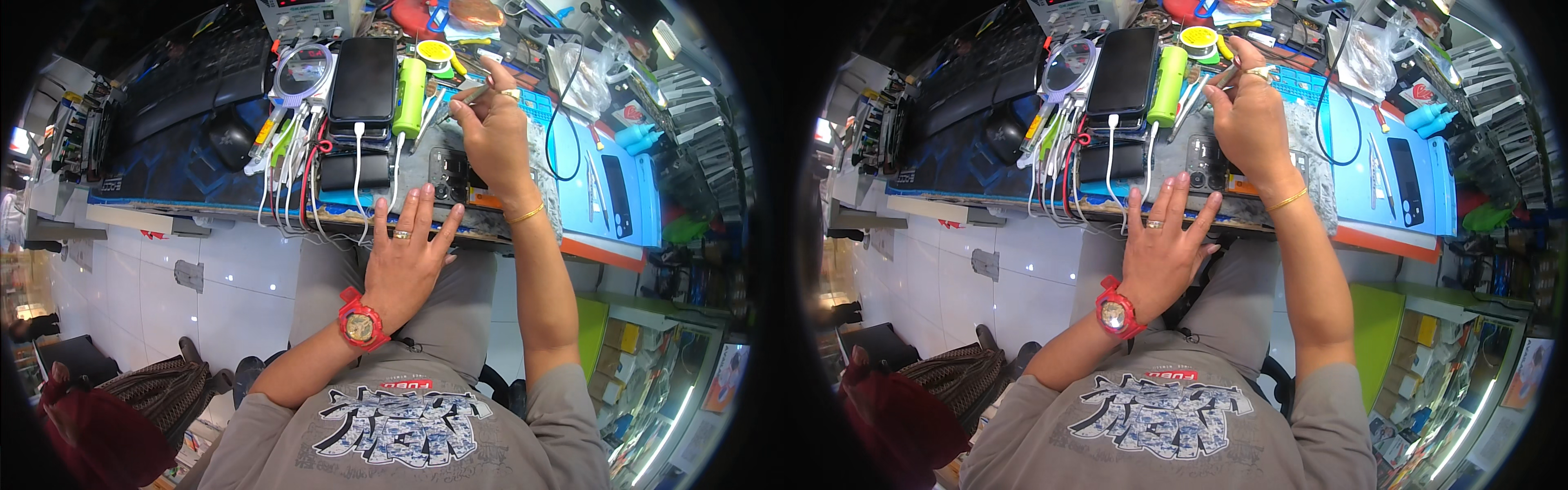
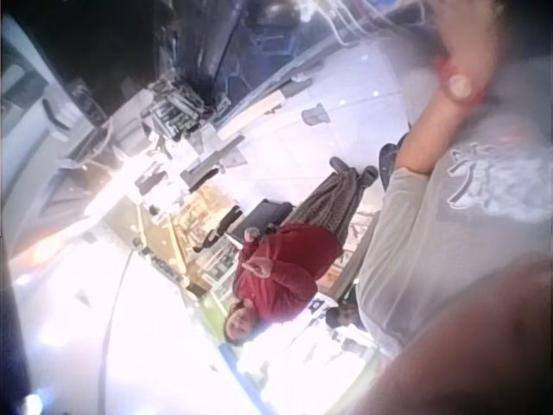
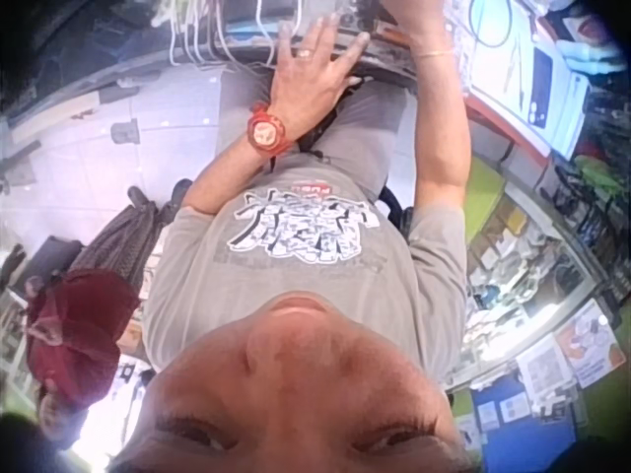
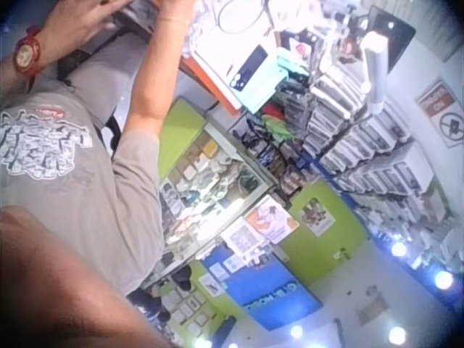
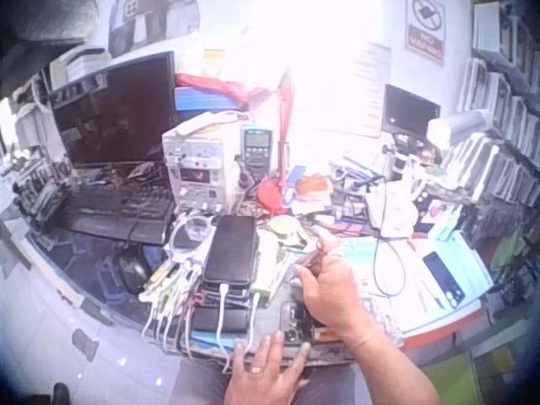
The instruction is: The person holds a disassembled mobile phone and uses a thin metal tool to scrape and clean the internal edges of the device's housing on a workbench.
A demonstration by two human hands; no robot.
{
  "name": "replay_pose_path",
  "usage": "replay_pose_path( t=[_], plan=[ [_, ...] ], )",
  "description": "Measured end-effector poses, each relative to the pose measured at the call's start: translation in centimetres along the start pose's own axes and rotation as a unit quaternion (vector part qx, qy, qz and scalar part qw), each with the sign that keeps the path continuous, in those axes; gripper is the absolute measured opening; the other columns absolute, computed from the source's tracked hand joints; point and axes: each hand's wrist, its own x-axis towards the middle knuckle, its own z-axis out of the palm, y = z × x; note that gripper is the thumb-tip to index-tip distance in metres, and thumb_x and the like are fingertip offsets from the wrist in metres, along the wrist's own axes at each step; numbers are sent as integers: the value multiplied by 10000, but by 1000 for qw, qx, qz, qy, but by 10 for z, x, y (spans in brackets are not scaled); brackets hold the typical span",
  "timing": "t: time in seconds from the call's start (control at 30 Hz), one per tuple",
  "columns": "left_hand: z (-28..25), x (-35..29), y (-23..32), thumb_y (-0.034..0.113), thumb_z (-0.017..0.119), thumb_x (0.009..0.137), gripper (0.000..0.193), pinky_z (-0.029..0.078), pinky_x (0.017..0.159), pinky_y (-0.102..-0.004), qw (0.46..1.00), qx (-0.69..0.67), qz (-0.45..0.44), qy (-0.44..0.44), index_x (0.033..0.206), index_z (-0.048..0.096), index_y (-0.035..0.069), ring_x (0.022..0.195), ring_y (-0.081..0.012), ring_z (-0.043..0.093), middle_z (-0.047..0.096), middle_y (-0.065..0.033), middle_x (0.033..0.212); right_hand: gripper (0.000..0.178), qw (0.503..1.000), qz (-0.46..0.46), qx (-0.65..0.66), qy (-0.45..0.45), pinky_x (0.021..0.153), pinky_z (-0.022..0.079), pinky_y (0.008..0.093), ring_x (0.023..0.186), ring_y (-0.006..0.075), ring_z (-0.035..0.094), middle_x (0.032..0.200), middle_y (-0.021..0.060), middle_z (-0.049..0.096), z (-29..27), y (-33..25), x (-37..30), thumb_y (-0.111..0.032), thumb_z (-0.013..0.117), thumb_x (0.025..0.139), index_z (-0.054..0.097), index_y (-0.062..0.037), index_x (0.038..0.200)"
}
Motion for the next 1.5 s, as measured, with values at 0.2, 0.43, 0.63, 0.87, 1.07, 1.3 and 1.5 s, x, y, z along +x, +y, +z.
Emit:
replay_pose_path(
  t=[0.2,0.43,0.63,0.87,1.07,1.3,1.5],
  plan=[
    [-1,0,0,415,820,895,857,224,1246,-705,1000,-5,-3,-6,1650,452,243,1558,-371,382,390,-243,1677,626,999,38,23,-16,873,617,281,957,148,772,1030,99,773,-8,-12,-4,36,726,981,434,51,1535],
    [0,-1,0,412,820,897,861,214,1251,-702,1000,-2,-5,-6,1655,447,245,1575,-367,356,369,-238,1690,664,995,70,60,-27,938,570,264,920,139,774,1024,92,780,-27,-40,-20,45,724,972,391,77,1546],
    [-1,0,0,402,824,892,854,211,1255,-699,1000,-10,-5,-5,1647,456,247,1574,-363,356,367,-235,1691,692,994,85,56,-44,911,559,298,893,158,781,989,110,783,-36,-49,-42,52,713,959,379,38,1564],
    [-2,0,0,398,830,884,845,208,1255,-701,1000,-8,-7,-5,1634,472,246,1571,-363,361,369,-237,1690,742,990,102,75,-61,946,557,260,924,130,764,1024,92,777,-34,-53,-53,58,728,968,318,30,1586],
    [-2,0,0,401,830,886,841,205,1256,-700,1000,-7,-8,-10,1632,472,245,1575,-362,355,366,-236,1691,725,990,99,69,-69,845,587,249,916,130,762,1045,108,767,-33,-52,-56,72,724,968,333,25,1576],
    [-2,0,0,412,824,894,834,204,1257,-700,1000,-6,-7,-10,1631,471,245,1578,-356,348,359,-231,1695,730,992,94,62,-63,835,589,248,908,128,763,1037,104,768,-33,-50,-58,69,726,968,330,30,1580],
    [-2,0,1,413,821,897,829,206,1256,-701,1000,-4,-9,-13,1630,473,246,1579,-356,346,358,-232,1695,746,993,83,62,-64,815,590,241,915,127,762,1044,99,767,-35,-51,-57,70,725,968,317,28,1591]
  ],
)
